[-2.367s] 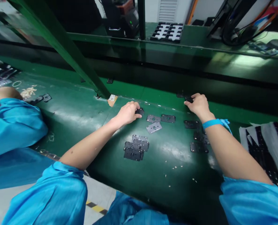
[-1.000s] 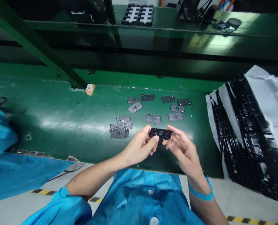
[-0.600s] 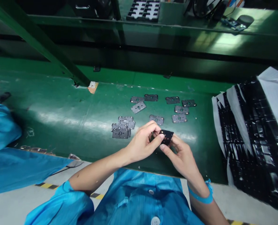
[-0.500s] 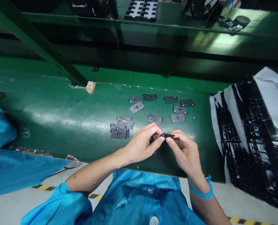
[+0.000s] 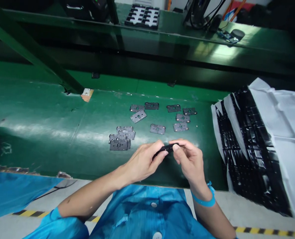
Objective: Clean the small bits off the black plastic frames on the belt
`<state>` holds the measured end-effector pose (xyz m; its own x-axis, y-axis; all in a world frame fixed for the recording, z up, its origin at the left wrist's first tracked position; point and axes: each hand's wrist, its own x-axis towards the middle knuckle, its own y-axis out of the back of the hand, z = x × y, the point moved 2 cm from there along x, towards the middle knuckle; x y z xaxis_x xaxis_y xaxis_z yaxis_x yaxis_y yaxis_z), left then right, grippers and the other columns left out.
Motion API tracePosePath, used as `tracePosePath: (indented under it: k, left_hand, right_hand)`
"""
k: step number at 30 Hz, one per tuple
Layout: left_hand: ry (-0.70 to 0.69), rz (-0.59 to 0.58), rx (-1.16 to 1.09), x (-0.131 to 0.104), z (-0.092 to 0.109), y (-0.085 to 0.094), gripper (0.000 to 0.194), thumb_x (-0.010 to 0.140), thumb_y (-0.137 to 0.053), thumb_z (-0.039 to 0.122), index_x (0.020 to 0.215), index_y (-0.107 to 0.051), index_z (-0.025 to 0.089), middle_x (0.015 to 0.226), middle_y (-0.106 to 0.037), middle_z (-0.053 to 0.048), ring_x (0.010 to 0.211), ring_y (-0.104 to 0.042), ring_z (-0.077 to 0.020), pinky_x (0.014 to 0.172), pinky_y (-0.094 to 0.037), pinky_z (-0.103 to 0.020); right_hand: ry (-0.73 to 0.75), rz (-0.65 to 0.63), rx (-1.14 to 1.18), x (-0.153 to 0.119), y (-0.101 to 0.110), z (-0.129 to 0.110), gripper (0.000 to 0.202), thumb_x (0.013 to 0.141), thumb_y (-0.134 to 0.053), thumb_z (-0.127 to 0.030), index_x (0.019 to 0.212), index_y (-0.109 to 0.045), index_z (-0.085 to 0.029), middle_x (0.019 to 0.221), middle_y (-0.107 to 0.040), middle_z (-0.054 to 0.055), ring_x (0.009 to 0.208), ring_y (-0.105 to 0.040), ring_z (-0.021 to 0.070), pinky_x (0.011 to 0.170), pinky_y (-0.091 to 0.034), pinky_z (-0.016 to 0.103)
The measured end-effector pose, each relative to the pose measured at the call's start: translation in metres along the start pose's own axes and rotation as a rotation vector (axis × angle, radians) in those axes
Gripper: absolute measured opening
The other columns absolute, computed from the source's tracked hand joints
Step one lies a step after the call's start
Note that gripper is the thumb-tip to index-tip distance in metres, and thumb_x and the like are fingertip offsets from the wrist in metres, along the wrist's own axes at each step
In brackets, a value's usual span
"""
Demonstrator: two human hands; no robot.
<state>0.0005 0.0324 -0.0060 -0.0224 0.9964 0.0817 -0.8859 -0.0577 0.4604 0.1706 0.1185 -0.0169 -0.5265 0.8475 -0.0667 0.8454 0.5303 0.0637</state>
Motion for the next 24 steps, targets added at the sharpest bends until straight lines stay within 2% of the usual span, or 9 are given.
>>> tracePosePath:
  k: [3,12,21,24]
  left_hand:
    - [-0.005,-0.02,0.023,-0.002,0.001,-0.003,0.025,0.11,-0.048,0.028,0.086,-0.041,0.024,0.07,-0.042,0.007,0.059,-0.04,-0.0117,0.059,-0.028,-0.027]
    - [0.042,-0.07,-0.03,0.0,-0.001,-0.007,0.026,0.11,-0.046,0.03,0.086,-0.038,0.024,0.07,-0.043,0.007,0.059,-0.04,-0.0122,0.059,-0.027,-0.028]
    - [0.071,-0.088,-0.057,0.002,-0.004,-0.006,0.027,0.109,-0.046,0.03,0.085,-0.035,0.024,0.067,-0.039,0.008,0.057,-0.036,-0.0119,0.059,-0.025,-0.027]
    - [0.095,-0.08,-0.046,0.004,-0.007,-0.005,0.028,0.108,-0.048,0.03,0.084,-0.036,0.024,0.067,-0.037,0.008,0.057,-0.036,-0.012,0.059,-0.025,-0.027]
  right_hand:
    - [0.042,0.025,0.013,0.0,-0.001,0.002,0.02,0.101,-0.07,-0.036,0.097,-0.08,-0.02,0.064,-0.056,-0.003,0.05,-0.042,0.0089,0.048,-0.032,0.024]
    - [0.089,0.052,0.032,0.001,-0.004,0.008,0.019,0.099,-0.069,-0.033,0.089,-0.077,-0.02,0.071,-0.061,-0.001,0.051,-0.04,0.0093,0.047,-0.03,0.025]
    - [0.074,0.027,0.005,-0.002,0.001,0.021,0.016,0.098,-0.065,-0.024,0.1,-0.08,-0.02,0.073,-0.061,-0.001,0.052,-0.042,0.0093,0.05,-0.033,0.025]
    - [0.051,-0.068,0.017,0.001,0.008,0.019,0.015,0.097,-0.069,-0.028,0.105,-0.079,-0.02,0.072,-0.061,-0.001,0.056,-0.05,0.0114,0.053,-0.041,0.026]
